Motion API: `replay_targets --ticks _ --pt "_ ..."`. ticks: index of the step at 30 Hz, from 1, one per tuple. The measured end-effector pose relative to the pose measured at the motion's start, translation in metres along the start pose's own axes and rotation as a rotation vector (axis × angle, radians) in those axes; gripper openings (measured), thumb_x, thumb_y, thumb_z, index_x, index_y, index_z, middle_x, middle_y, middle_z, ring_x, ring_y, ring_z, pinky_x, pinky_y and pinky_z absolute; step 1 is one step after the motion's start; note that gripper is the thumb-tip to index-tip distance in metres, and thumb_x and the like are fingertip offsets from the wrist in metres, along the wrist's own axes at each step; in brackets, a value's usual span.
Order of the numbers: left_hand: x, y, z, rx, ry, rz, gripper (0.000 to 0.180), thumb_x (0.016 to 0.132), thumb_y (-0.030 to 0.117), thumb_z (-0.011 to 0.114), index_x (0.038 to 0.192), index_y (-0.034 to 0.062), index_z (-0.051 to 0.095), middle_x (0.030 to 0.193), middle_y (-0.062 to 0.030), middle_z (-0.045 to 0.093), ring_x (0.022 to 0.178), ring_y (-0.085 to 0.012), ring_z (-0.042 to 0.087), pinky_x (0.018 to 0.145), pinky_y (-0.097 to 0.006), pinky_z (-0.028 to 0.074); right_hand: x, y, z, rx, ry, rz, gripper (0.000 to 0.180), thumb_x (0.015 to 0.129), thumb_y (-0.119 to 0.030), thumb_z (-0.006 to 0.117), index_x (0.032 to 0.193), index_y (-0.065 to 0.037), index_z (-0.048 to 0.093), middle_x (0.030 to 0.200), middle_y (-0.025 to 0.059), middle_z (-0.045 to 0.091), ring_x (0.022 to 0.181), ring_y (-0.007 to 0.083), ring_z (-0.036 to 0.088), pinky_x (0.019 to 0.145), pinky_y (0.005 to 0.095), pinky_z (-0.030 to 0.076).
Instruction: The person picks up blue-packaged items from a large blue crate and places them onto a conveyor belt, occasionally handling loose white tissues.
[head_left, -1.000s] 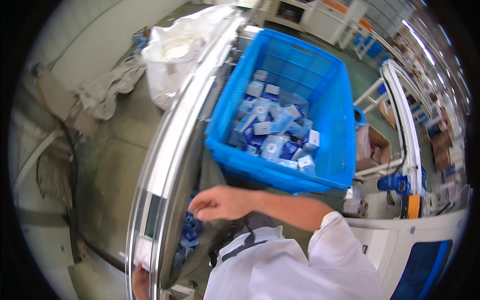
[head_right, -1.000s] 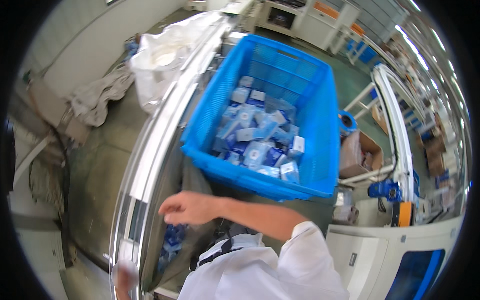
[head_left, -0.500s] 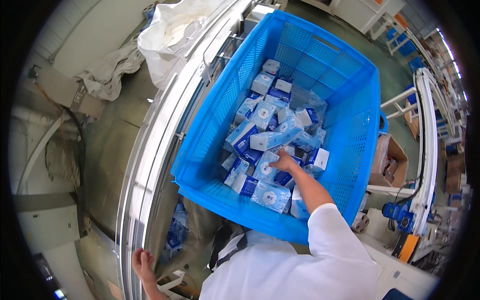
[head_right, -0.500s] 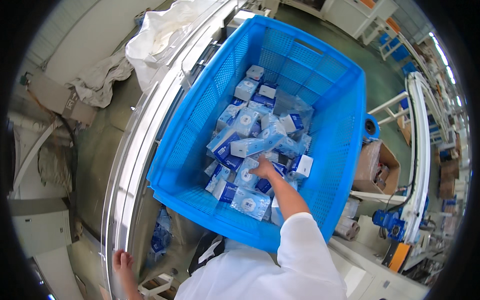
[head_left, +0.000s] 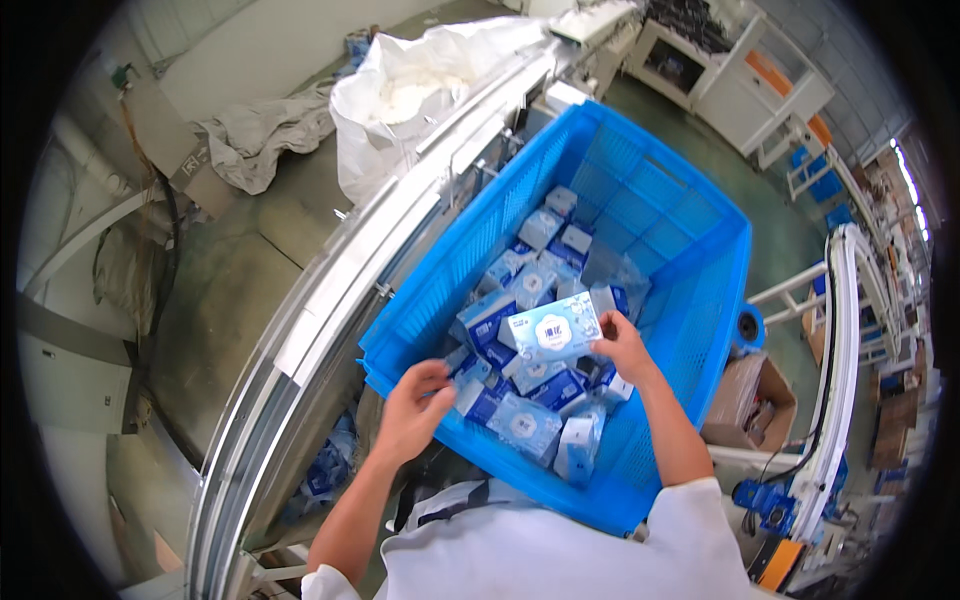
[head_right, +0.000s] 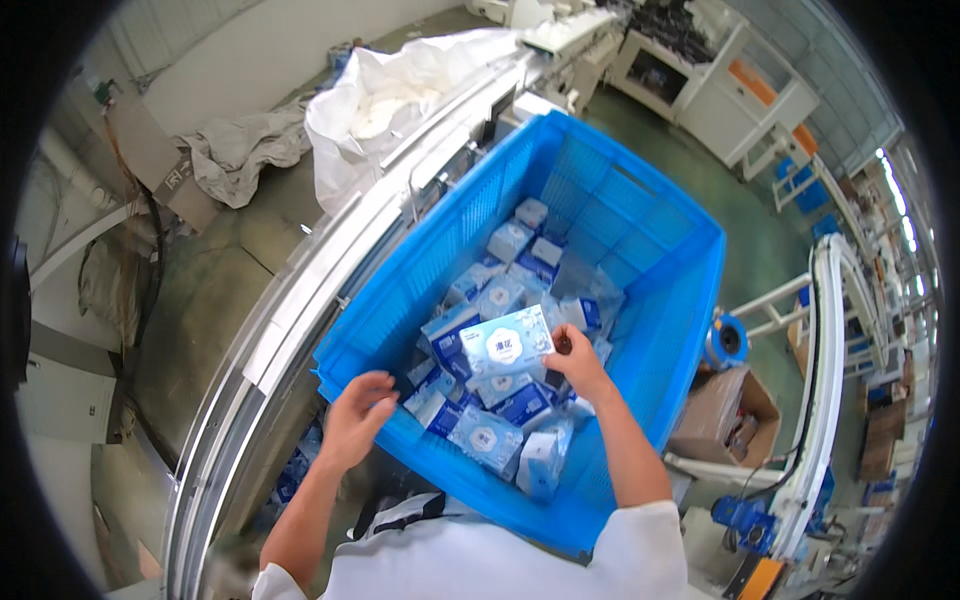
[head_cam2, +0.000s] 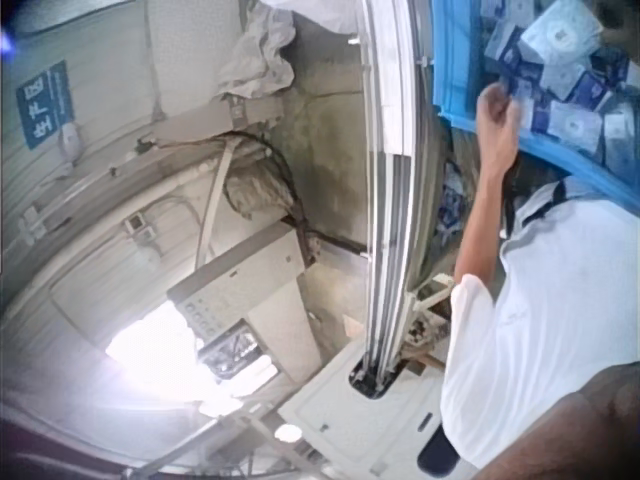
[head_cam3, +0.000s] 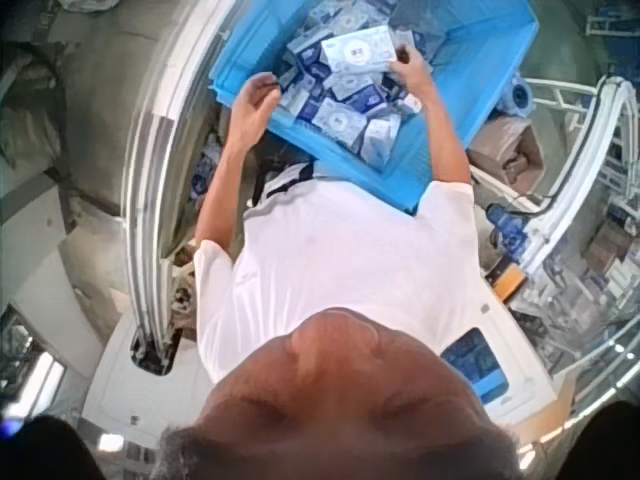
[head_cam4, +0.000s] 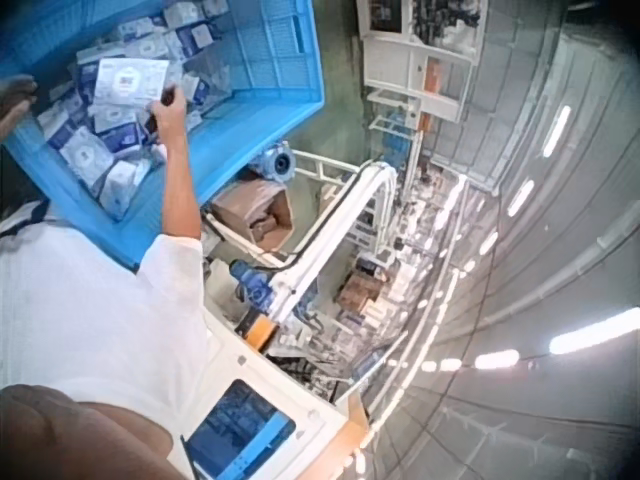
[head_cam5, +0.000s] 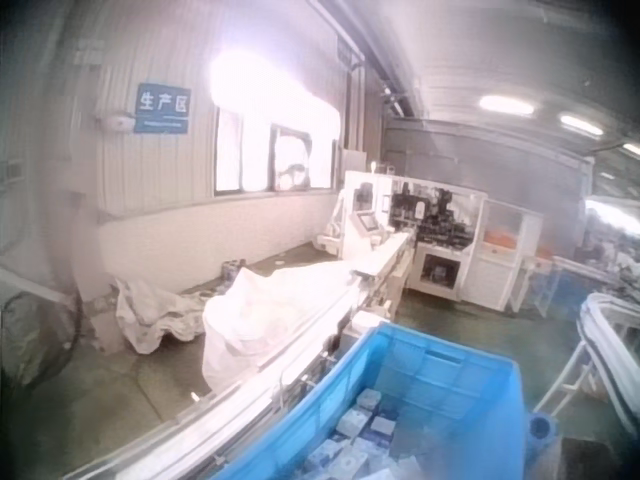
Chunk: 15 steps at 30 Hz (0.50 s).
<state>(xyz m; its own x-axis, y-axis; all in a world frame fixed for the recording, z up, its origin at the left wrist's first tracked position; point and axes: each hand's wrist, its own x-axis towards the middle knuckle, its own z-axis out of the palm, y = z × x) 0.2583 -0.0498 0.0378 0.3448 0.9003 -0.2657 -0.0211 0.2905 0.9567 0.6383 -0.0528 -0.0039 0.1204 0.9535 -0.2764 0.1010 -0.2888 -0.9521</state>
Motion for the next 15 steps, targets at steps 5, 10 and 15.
replay_targets --ticks 5,10,15 --pt "0.019 0.032 0.013 -0.249 0.090 0.137 0.072 0.086 0.029 0.069 0.141 0.0047 0.030 0.124 -0.0137 0.050 0.112 -0.0217 0.051 0.095 -0.033 0.042 -0.065 -0.095 0.108 0.180 -0.203 -0.213 0.035 0.073 -0.003 0.066 0.104 -0.005 0.049 0.098 0.0046 0.055 0.093 0.0126 0.054 0.085 0.0258 0.043" --pt "-0.071 0.052 -0.100 -0.513 0.152 0.127 0.054 0.087 0.028 0.068 0.129 0.0078 0.039 0.107 -0.0086 0.055 0.099 -0.0181 0.055 0.087 -0.032 0.046 -0.076 -0.155 0.093 0.552 0.501 -0.554 0.033 0.095 -0.023 0.046 0.120 -0.003 0.049 0.113 0.0121 0.056 0.104 0.0223 0.056 0.083 0.0368 0.051" --pt "-0.135 0.011 -0.142 -0.423 0.261 0.142 0.042 0.090 0.029 0.064 0.121 0.0062 0.047 0.100 -0.0067 0.056 0.094 -0.0142 0.053 0.081 -0.031 0.045 -0.108 -0.083 0.353 0.161 -0.392 -0.250 0.042 0.097 -0.036 0.046 0.121 -0.003 0.056 0.112 0.0110 0.063 0.106 0.0229 0.059 0.094 0.0374 0.046"
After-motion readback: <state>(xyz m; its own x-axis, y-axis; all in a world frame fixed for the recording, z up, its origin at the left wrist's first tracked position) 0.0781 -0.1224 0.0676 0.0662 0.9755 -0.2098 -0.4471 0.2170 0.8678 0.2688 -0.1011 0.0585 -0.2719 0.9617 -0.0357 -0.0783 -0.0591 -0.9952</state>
